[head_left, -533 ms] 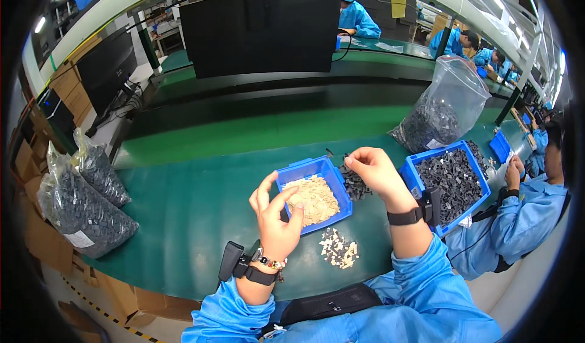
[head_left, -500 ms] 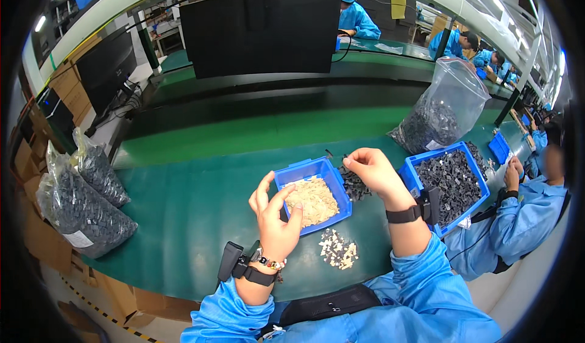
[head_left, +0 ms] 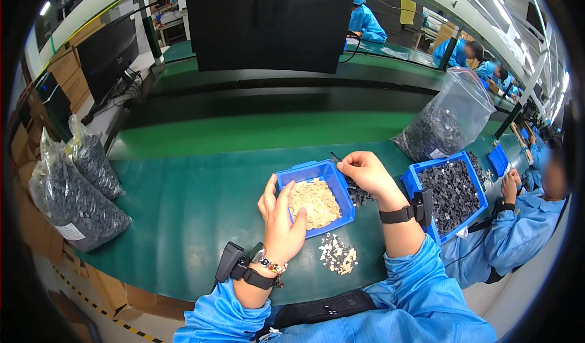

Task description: Manually assemble small white plastic components into larger grey plastic housings at a factory assembly line.

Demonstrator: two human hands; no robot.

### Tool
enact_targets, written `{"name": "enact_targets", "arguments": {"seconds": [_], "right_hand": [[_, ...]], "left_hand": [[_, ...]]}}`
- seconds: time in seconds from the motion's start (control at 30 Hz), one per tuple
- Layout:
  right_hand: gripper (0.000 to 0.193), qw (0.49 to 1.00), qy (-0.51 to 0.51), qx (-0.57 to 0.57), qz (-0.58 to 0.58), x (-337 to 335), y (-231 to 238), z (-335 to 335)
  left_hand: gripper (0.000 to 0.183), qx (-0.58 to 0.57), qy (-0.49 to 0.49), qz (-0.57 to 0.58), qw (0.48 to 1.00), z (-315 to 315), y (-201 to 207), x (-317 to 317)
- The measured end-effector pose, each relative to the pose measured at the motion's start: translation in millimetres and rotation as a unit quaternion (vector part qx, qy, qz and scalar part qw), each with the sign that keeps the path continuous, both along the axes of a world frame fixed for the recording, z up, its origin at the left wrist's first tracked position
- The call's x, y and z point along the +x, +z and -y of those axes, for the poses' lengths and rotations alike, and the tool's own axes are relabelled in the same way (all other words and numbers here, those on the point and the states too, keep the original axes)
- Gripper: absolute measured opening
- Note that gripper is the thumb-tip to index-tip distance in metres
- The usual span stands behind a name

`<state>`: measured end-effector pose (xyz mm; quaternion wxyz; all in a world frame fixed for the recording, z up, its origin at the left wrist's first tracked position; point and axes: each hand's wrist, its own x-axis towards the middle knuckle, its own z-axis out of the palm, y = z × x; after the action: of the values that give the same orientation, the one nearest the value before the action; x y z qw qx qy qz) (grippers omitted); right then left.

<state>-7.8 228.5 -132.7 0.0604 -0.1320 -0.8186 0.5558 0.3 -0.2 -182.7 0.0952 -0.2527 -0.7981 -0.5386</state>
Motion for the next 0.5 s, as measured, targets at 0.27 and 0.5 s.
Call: {"name": "enact_targets", "arguments": {"seconds": [0.27,0.5], "right_hand": [[0.016,1.000,-0.007,0.018,0.016,-3.9,0.4,3.1],[0.019,0.999,-0.004,0.031,0.011,-8.6,-8.6,-5.4]], "left_hand": [[0.056,-0.004,0.001,0.006,1.000,0.2,0.8,0.7],[0.058,-0.006,-0.003,0.002,1.000,-0.9,1.1,-0.4]]}}
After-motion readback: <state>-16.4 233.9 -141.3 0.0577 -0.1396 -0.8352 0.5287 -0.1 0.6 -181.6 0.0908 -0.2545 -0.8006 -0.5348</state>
